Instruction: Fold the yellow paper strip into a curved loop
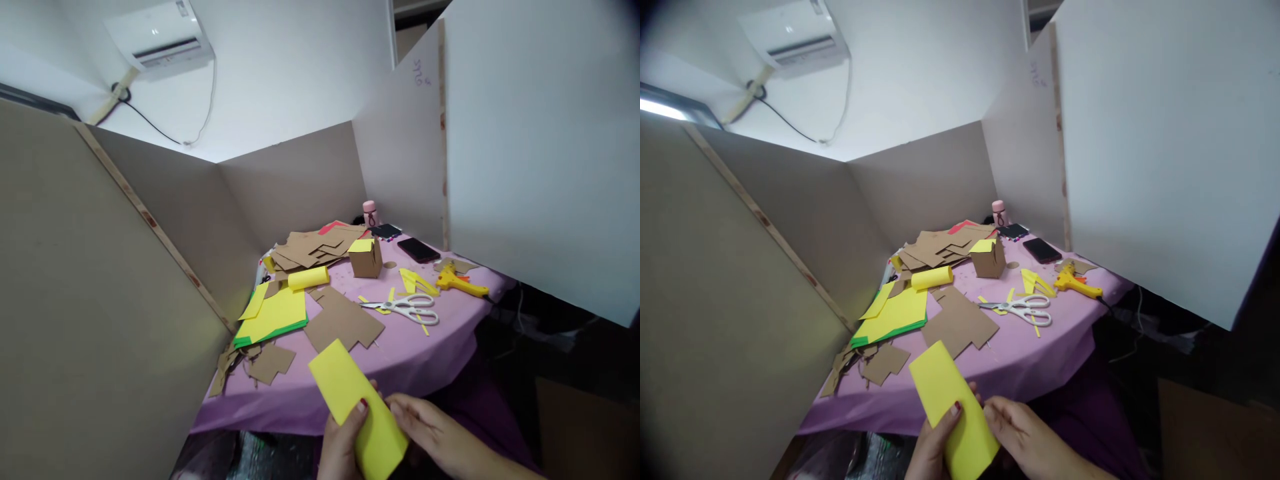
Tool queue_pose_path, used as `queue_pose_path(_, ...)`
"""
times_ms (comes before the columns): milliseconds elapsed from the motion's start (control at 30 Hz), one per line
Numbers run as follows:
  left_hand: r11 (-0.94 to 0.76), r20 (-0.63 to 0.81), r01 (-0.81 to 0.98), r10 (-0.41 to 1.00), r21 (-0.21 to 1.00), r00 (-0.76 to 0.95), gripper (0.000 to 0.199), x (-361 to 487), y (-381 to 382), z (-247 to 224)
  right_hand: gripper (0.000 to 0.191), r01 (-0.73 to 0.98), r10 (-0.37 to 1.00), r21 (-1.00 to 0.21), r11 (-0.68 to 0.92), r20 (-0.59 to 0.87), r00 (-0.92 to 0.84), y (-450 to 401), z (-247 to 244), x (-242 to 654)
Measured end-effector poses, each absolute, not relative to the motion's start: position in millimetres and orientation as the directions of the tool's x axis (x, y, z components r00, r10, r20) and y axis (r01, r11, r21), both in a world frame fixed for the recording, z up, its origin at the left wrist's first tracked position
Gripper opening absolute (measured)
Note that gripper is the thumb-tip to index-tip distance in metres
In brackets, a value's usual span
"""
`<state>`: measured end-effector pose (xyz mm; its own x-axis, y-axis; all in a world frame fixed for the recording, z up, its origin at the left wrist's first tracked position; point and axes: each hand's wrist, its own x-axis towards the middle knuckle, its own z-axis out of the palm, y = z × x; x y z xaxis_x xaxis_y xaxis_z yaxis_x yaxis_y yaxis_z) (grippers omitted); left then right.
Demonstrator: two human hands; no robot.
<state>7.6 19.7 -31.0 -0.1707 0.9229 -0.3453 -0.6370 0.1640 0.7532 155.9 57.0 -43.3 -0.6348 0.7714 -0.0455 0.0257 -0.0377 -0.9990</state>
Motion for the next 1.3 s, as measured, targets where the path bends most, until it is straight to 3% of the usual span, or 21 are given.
queue_pose_path(133, 0.13, -0.332, -0.634, 0.919, 0.762, -0.211, 0.049, 9.7, 20.7, -32.6, 0.058, 0.124, 0.785, -0.99, 0.068, -0.024, -0.619, 52.1, -37.2, 161.1)
queue_pose_path(367, 0.088, -0.32, -0.659, 0.916, 0.747, -0.24, 0.047, 12.9, 20.7, -36.9, 0.065, 0.134, 0.735, -0.99, 0.041, -0.061, -0.676, 42.6, -30.9, 155.6)
queue_pose_path(433, 0.094, -0.336, -0.678, 0.912, 0.729, -0.235, 0.047, 13.0, 20.2, -34.9, 0.065, 0.093, 0.738, -0.996, 0.004, -0.06, -0.673, 43.6, -34.2, 155.0)
queue_pose_path(567, 0.13, -0.476, -0.771, 0.845, 0.623, -0.242, 0.038, 12.7, 21.6, -21.9, 0.066, -0.08, 0.746, -0.974, -0.214, -0.11, -0.657, 48.2, -43.3, 156.1)
queue_pose_path(700, 0.139, -0.549, -0.825, 0.804, 0.548, -0.23, 0.039, 14.7, 23.6, -5.8, 0.051, -0.08, 0.719, -0.983, -0.163, -0.063, -0.692, 49.0, -51.0, 152.7)
queue_pose_path(900, 0.133, -0.535, -0.796, 0.803, 0.591, -0.263, 0.038, 17.8, 22.8, -3.2, 0.043, 0.014, 0.78, -0.997, -0.082, -0.073, -0.622, 46.4, -60.6, 138.0)
queue_pose_path(1300, 0.075, -0.447, -0.761, 0.845, 0.645, -0.295, 0.047, 13.0, 22.4, -20.7, 0.059, -0.015, 0.712, -0.931, -0.364, -0.268, -0.649, 47.7, -68.0, 130.7)
